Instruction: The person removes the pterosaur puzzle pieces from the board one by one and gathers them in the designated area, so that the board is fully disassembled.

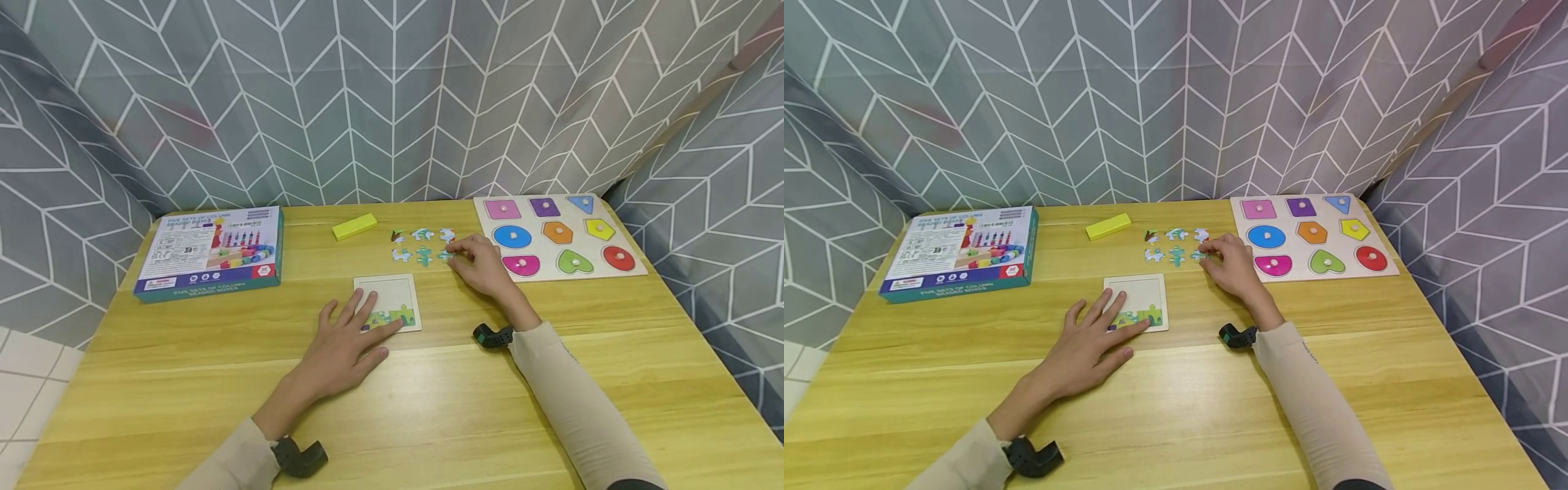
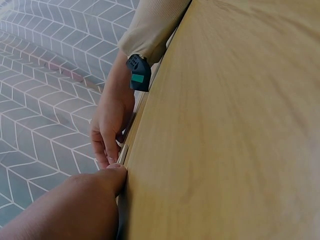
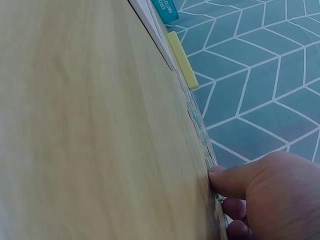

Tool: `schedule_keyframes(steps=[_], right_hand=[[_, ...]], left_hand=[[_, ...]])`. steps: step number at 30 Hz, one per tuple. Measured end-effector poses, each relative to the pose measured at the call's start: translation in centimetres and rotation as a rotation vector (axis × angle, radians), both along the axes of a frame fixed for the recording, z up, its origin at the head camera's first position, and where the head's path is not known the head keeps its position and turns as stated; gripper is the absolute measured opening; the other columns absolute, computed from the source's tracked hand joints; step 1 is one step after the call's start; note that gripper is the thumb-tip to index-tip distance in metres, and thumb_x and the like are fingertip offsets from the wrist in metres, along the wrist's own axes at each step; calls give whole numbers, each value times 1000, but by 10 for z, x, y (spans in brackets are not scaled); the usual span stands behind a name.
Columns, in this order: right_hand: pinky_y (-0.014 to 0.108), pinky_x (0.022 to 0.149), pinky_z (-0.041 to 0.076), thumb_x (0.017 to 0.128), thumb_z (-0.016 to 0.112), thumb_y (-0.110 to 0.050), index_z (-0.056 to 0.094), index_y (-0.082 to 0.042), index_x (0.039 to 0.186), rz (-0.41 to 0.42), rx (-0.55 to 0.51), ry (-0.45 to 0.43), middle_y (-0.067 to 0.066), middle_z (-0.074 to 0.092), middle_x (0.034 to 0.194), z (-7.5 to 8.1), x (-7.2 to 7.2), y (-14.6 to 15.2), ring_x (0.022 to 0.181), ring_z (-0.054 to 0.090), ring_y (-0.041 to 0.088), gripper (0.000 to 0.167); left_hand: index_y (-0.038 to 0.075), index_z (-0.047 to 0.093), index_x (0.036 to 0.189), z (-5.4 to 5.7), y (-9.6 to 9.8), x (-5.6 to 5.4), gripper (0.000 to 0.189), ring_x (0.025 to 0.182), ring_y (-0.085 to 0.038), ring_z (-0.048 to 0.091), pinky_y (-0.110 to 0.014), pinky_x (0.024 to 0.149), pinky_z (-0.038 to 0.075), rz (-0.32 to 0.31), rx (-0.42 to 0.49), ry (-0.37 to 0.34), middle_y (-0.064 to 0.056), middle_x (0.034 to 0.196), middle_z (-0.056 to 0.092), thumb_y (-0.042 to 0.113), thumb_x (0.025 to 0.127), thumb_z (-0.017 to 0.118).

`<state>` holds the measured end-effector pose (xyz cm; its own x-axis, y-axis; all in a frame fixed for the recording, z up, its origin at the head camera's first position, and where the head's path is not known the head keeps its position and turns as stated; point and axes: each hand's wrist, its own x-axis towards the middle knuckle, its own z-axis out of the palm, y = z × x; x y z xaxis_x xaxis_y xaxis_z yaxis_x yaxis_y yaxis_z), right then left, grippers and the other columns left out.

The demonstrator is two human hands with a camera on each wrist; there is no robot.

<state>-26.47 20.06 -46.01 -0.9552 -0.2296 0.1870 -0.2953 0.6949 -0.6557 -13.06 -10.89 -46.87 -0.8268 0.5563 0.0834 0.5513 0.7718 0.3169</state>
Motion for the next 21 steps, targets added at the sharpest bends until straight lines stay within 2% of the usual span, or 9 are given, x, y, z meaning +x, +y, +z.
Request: schedule_keyframes(steps=[14,21], right_hand=[[40,87,29,92,71,-10,74,-3,117,-3,-28,7,16,65,111,1,0,0,96,54,30,26],[35,79,36,92,71,-7,74,-1,115,-4,-69,71,19,66,103,2,-1,-1,85,52,29,24]], left_hand=[[48,40,153,-1,-1,-1,47,161,-32,4,-67,119,5,-3,0,-12,-8,171,17,53,106,40],[48,40,152,-1,-1,-1,47,161,-32,4,-66,119,6,-3,-2,-9,-8,171,17,53,106,41]])
